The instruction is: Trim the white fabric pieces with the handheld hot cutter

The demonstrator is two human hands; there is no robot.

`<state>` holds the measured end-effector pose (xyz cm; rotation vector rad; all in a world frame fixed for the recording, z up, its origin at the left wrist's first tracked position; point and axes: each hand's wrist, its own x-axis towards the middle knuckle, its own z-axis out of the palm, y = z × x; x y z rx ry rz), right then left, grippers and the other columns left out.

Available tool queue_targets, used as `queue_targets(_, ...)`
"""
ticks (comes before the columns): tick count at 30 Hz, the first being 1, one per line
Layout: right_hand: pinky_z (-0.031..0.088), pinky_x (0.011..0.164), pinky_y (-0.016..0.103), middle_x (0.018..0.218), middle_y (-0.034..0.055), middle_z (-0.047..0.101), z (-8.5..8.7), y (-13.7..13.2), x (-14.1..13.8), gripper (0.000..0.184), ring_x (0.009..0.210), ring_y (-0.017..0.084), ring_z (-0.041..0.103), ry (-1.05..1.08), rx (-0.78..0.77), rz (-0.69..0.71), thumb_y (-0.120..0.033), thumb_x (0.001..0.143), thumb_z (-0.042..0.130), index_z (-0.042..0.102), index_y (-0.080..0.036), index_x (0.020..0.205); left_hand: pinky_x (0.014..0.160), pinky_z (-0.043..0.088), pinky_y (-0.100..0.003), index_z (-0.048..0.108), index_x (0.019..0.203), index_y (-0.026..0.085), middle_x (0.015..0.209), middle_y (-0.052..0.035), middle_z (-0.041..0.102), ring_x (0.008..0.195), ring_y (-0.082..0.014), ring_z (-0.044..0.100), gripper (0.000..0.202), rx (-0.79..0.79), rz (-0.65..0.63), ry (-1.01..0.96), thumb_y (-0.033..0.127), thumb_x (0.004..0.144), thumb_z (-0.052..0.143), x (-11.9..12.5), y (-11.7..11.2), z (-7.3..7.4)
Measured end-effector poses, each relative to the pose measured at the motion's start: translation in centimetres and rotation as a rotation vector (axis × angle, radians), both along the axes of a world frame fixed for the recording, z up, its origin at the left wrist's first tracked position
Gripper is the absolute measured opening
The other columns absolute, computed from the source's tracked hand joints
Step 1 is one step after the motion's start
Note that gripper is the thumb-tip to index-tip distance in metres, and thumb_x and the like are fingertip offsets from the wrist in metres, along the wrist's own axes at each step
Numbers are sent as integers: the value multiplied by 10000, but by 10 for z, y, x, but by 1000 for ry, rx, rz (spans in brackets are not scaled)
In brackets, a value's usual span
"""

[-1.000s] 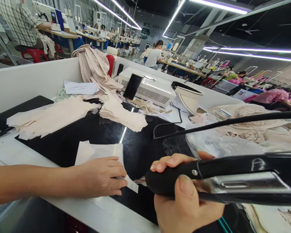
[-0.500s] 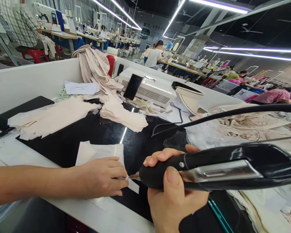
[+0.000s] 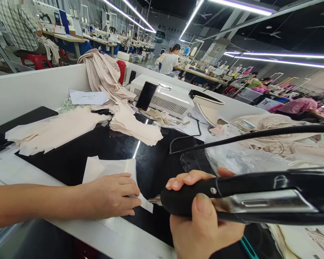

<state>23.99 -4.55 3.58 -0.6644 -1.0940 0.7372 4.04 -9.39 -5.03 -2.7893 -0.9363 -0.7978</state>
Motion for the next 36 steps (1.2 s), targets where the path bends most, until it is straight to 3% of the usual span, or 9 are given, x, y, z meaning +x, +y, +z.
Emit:
queue_targets(10, 573, 464, 349, 766, -83, 661, 5, -2, -3, 460, 546, 197, 611, 14, -7, 6, -388, 781, 957, 770, -320, 1195, 1158, 600, -392, 786, 1115, 172, 1106, -42, 844, 1011, -211, 823, 249, 1, 13, 14, 380, 1250, 808, -1, -1, 3)
queue_targets(17, 552, 452, 328, 760, -88, 657, 4, -10, -9, 451, 537, 193, 618, 25, 6, 68, -396, 786, 962, 778, -327, 1193, 1050, 620, -378, 758, 1038, 178, 1037, -13, 824, 949, -196, 818, 287, 44, 6, 10, 377, 1209, 875, -2, 1, 5)
queue_targets(22, 551, 470, 323, 772, -82, 676, 1, -11, -15, 442, 543, 189, 621, 23, 23, 88, -411, 826, 969, 769, -315, 1209, 1157, 607, -396, 770, 1090, 193, 1093, -13, 859, 985, -191, 832, 261, 27, 11, -1, 397, 1208, 881, -2, 0, 1)
queue_targets(27, 550, 481, 320, 763, -82, 682, 2, -12, -18, 432, 541, 185, 619, 13, 12, 86, -412, 839, 992, 771, -312, 1197, 1138, 609, -381, 777, 1084, 187, 1086, -16, 861, 970, -186, 830, 261, 24, 10, 14, 393, 1218, 867, -2, 1, 3)
queue_targets(31, 563, 473, 335, 762, -81, 687, 4, -13, -11, 446, 544, 196, 629, 23, -12, 74, -405, 805, 995, 790, -319, 1192, 1106, 619, -378, 765, 1043, 190, 1082, -17, 848, 966, -187, 818, 284, 34, 7, 19, 391, 1221, 858, -1, 1, 5)
queue_targets(36, 538, 452, 342, 756, -86, 662, 1, -11, 3, 474, 536, 208, 615, 19, -2, 15, -377, 772, 974, 799, -340, 1211, 1177, 603, -383, 768, 1053, 200, 1073, -17, 830, 977, -192, 808, 272, 30, 21, 24, 393, 1227, 846, -2, 0, 2)
